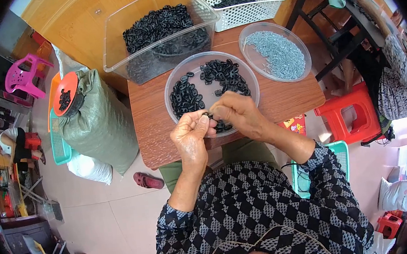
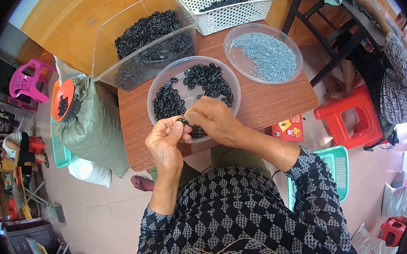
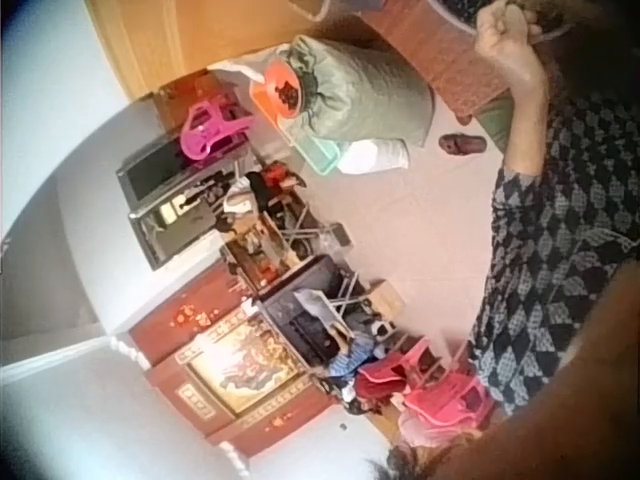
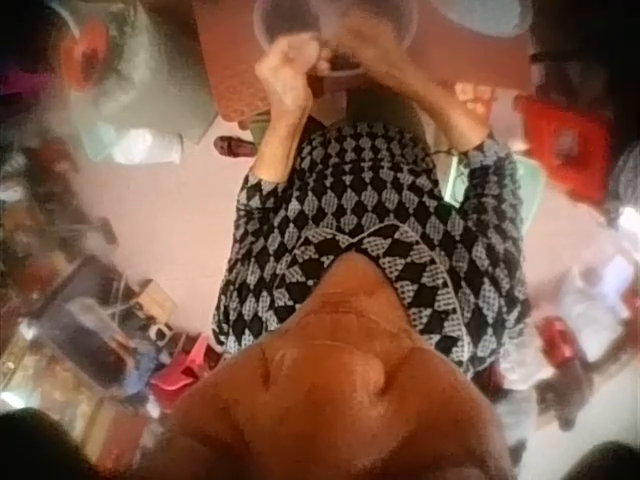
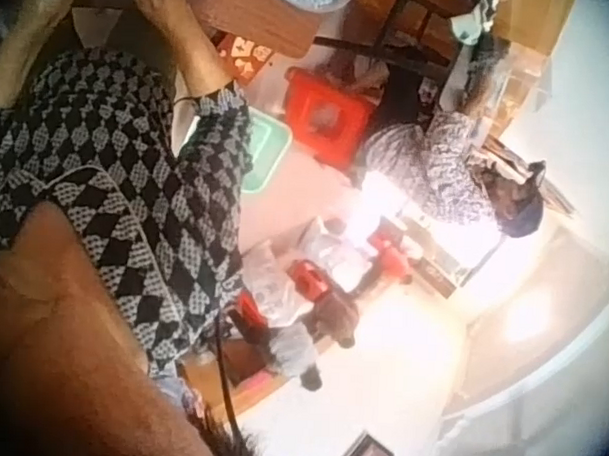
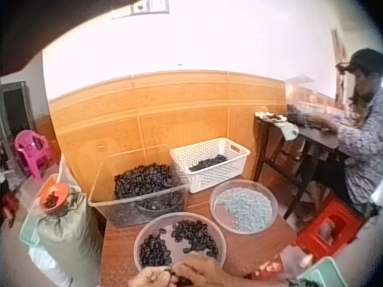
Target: The person assembles plastic cord locks by picking up plastic stoppers and metal pins from trays and inserting the pins into the stoppers by hand.
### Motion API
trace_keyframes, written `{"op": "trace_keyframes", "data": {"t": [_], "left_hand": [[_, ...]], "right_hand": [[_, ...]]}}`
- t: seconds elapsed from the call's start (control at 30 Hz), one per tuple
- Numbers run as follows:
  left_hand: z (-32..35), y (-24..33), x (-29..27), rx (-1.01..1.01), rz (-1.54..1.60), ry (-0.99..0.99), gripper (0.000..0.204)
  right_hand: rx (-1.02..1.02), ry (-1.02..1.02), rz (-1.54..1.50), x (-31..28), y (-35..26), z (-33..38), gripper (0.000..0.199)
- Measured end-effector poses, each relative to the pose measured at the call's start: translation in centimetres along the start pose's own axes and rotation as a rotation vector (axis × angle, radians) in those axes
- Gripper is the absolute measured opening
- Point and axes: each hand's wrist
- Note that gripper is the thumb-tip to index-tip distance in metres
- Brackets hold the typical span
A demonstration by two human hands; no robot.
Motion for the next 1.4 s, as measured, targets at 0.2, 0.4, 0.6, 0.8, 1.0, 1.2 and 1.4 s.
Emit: {"op": "trace_keyframes", "data": {"t": [0.2,0.4,0.6,0.8,1.0,1.2,1.4], "left_hand": [[0.5,0.3,0.2,-0.008,0.005,0.013,0.011],[-0.1,0.0,-0.8,0.017,0.007,0.014,0.017],[-0.7,-0.2,-1.2,-0.017,0.044,0.018,0.014],[-0.7,-0.4,-1.6,-0.019,0.079,0.027,0.012],[-0.4,-0.5,-1.4,-0.034,0.086,0.019,0.014],[-0.3,-0.3,-1.4,-0.053,0.089,-0.016,0.014],[-0.4,0.0,-1.6,-0.067,0.098,-0.029,0.015]], "right_hand": [[0.098,0.142,-0.176,-0.8,0.9,1.2,0.013],[0.146,0.238,-0.079,-3.0,2.3,1.8,0.011],[0.053,0.199,0.362,-4.6,3.4,1.7,0.008],[-0.107,0.133,0.617,-4.8,4.6,1.0,0.01],[-0.139,0.104,0.727,-5.2,6.2,-0.8,0.016],[-0.102,0.035,0.849,-5.9,6.9,-2.5,0.019],[-0.23,-0.125,1.031,-5.4,6.4,-3.8,0.015]]}}
Point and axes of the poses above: each hand's wrist, its own z-axis away from the middle knuckle, its own x-axis out of the palm, y = z × x, and after that the axes turned 11 degrees about -y, right-handed
